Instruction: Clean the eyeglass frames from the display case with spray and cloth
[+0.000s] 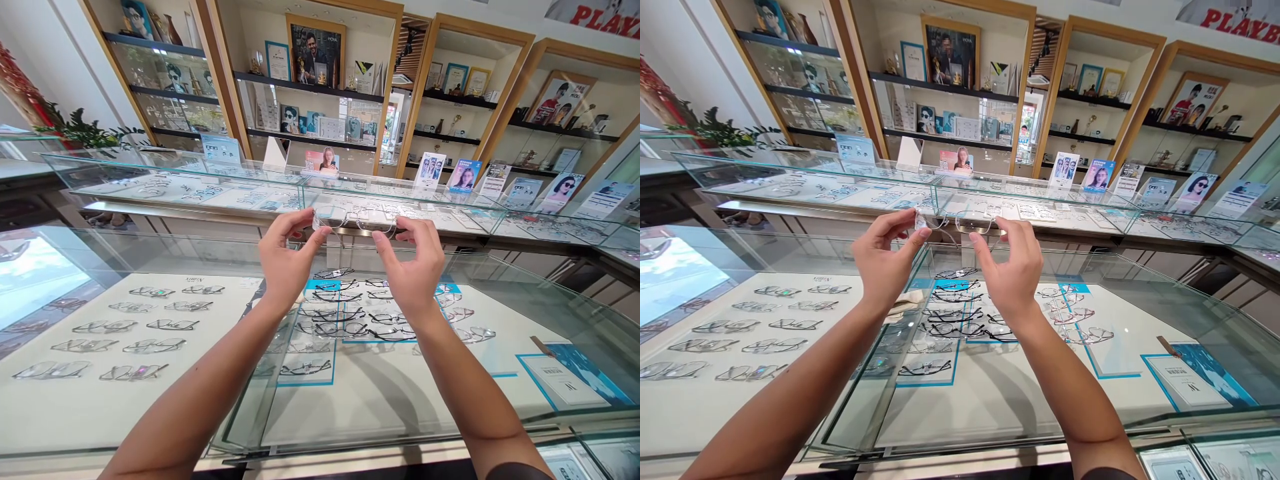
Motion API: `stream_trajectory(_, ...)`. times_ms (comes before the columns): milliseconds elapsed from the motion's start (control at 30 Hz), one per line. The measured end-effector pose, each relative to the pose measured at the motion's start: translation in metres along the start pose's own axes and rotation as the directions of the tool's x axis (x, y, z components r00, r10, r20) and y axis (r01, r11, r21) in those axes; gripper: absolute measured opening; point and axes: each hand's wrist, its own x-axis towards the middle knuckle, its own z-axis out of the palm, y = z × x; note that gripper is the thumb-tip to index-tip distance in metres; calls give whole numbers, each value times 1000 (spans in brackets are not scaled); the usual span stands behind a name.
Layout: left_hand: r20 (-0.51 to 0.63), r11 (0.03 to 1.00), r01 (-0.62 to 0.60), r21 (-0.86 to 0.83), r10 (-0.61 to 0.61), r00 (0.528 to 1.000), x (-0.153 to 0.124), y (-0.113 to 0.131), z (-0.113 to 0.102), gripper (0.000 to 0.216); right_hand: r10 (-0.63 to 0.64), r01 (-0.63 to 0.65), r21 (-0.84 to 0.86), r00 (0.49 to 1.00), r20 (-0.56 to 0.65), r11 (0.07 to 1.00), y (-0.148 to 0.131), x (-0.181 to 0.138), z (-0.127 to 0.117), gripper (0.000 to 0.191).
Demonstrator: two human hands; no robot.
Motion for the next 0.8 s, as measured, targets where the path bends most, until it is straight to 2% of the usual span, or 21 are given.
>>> stream_trajectory(233, 2, 1000, 8, 17, -8, 1000, -1, 0, 0, 35, 34, -34, 26, 999, 13, 999, 0, 0, 0, 25)
stream_trajectory(533, -69, 962, -204, 182, 219, 973, 0, 3, -1, 36, 204, -209, 12, 963, 177, 978, 0, 0, 0, 25)
stream_trajectory(800, -71, 950, -226, 214, 246, 967, 0, 6, -2, 36, 229, -233, -7, 950, 213, 972, 1, 0, 0, 27)
